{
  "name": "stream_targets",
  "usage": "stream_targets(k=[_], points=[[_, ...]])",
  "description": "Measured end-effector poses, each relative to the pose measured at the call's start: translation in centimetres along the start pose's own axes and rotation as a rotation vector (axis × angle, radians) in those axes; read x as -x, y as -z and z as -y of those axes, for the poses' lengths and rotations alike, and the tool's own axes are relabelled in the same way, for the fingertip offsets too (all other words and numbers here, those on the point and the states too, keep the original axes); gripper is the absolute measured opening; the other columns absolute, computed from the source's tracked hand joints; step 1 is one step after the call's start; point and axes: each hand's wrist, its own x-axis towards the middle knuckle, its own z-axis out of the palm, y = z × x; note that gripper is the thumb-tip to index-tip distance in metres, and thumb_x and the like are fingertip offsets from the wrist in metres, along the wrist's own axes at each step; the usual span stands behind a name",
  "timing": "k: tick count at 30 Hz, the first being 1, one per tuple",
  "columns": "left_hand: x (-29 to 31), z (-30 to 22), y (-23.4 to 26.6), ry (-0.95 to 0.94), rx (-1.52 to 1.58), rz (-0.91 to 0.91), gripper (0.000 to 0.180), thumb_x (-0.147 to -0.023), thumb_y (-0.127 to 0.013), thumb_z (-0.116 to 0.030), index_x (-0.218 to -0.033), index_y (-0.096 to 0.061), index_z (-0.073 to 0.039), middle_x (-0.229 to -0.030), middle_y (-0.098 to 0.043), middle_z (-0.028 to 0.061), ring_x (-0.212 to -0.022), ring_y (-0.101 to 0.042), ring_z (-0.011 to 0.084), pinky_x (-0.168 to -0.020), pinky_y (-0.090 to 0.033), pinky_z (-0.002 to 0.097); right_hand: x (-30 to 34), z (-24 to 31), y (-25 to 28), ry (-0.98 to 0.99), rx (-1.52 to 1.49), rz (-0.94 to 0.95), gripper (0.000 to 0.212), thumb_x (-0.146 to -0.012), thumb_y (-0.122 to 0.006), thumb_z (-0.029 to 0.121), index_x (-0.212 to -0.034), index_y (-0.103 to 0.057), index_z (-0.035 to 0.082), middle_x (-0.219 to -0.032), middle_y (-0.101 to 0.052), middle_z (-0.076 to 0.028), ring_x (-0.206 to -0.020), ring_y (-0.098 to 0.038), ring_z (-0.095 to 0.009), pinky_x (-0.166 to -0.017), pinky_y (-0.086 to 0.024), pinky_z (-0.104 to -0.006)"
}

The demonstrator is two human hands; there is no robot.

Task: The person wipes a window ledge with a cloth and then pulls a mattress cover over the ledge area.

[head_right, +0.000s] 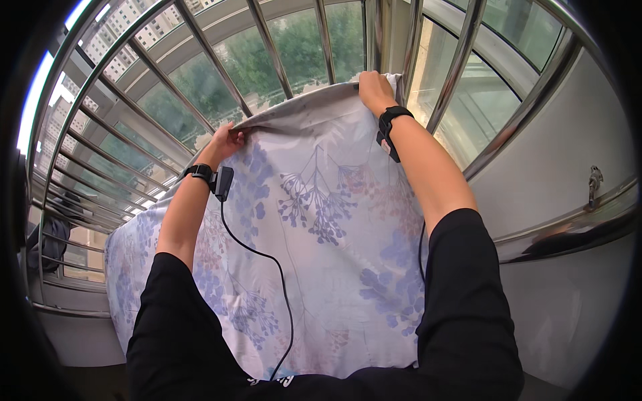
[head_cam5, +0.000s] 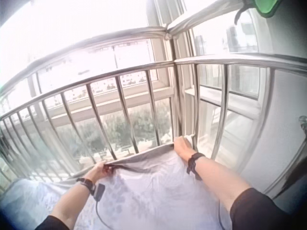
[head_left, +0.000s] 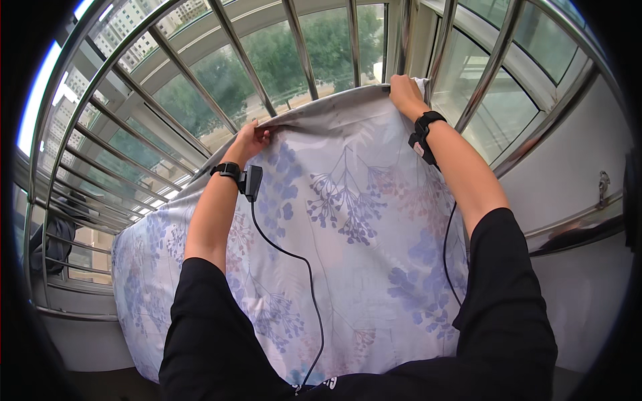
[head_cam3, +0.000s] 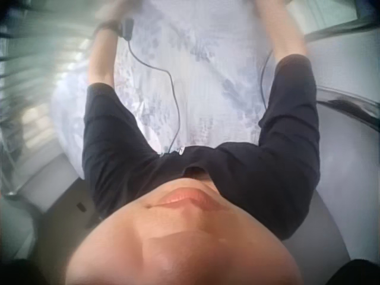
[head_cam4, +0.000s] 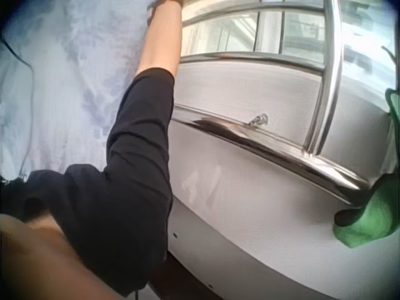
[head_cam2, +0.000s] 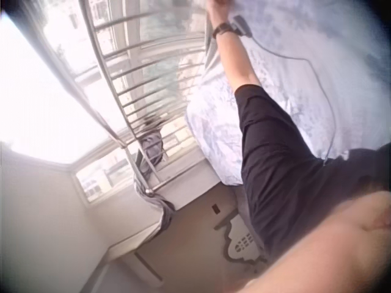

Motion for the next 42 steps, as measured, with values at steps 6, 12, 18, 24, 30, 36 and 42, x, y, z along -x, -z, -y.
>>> stream_targets(k=[6,12,18,24,30,36,42], points=[[-3.3,4.4,-2.1,0.026,-0.006,-0.002,0.033,-0.087,-0.030,-0.021,-0.096,-0.050,0.004,-0.089,-0.060,0.0186,-0.067,-0.055,0.0186,-0.057,-0.044,0.0256,-0.8,-3.5,-8.9,-0.011,0.060,-0.083,0.016,-0.072,-0.047,0.005,-0.072,-0.062,0.000,-0.073,-0.059,-0.020,-0.072,-0.059,-0.034,-0.064,-0.048,-0.0395],[-7.6,12.3,-0.6,-0.065,0.233,-0.159,0.020,-0.087,-0.037,-0.011,-0.093,-0.044,0.006,-0.091,-0.056,0.0219,-0.078,-0.056,0.0249,-0.063,-0.048,0.0287,1.7,-5.8,-16.2,-0.047,0.167,0.018,0.015,-0.072,-0.048,0.003,-0.070,-0.063,0.001,-0.072,-0.060,-0.017,-0.070,-0.060,-0.030,-0.062,-0.050,-0.0349],[-8.8,13.1,0.3,-0.133,0.192,-0.227,0.016,-0.084,-0.043,-0.009,-0.090,-0.042,0.006,-0.083,-0.057,0.0232,-0.070,-0.061,0.0255,-0.051,-0.049,0.0239,2.8,-4.9,-19.4,-0.027,0.249,0.064,0.014,-0.072,-0.050,0.004,-0.068,-0.063,0.003,-0.071,-0.061,-0.014,-0.069,-0.061,-0.026,-0.060,-0.050,-0.0322],[-8.7,13.2,-0.7,-0.277,0.156,-0.228,0.021,-0.083,-0.041,-0.006,-0.093,-0.036,0.012,-0.084,-0.055,0.0263,-0.072,-0.060,0.0327,-0.059,-0.054,0.0308,2.9,-5.6,-20.7,0.087,0.256,-0.041,0.012,-0.069,-0.050,0.002,-0.067,-0.061,-0.001,-0.068,-0.059,-0.019,-0.066,-0.061,-0.030,-0.059,-0.050,-0.0346],[-7.8,13.2,-1.3,-0.385,0.210,-0.132,0.019,-0.084,-0.039,-0.004,-0.092,-0.038,0.013,-0.088,-0.053,0.0224,-0.074,-0.059,0.0322,-0.066,-0.055,0.0331,4.4,-5.0,-18.2,-0.103,0.140,-0.081,0.018,-0.075,-0.045,0.004,-0.075,-0.062,-0.001,-0.076,-0.059,-0.022,-0.074,-0.059,-0.034,-0.065,-0.049,-0.0384],[-4.2,10.5,-0.9,-0.464,0.090,-0.073,0.018,-0.088,-0.039,-0.016,-0.082,-0.046,-0.001,-0.069,-0.046,0.0047,-0.066,-0.052,0.0168,-0.067,-0.049,0.0303,1.6,-3.2,-9.4,0.026,0.136,-0.130,0.019,-0.074,-0.043,0.004,-0.075,-0.060,-0.004,-0.076,-0.058,-0.024,-0.076,-0.058,-0.037,-0.068,-0.047,-0.0403],[0.7,1.9,-2.7,-0.735,0.091,-0.016,0.020,-0.088,-0.039,-0.011,-0.076,-0.042,0.004,-0.070,-0.049,0.0098,-0.075,-0.058,0.0262,-0.074,-0.051,0.0321,-3.2,-3.2,-5.5,0.155,0.128,-0.348,0.015,-0.067,-0.049,0.009,-0.073,-0.058,-0.001,-0.075,-0.058,-0.022,-0.076,-0.056,-0.037,-0.070,-0.044,-0.0414]])
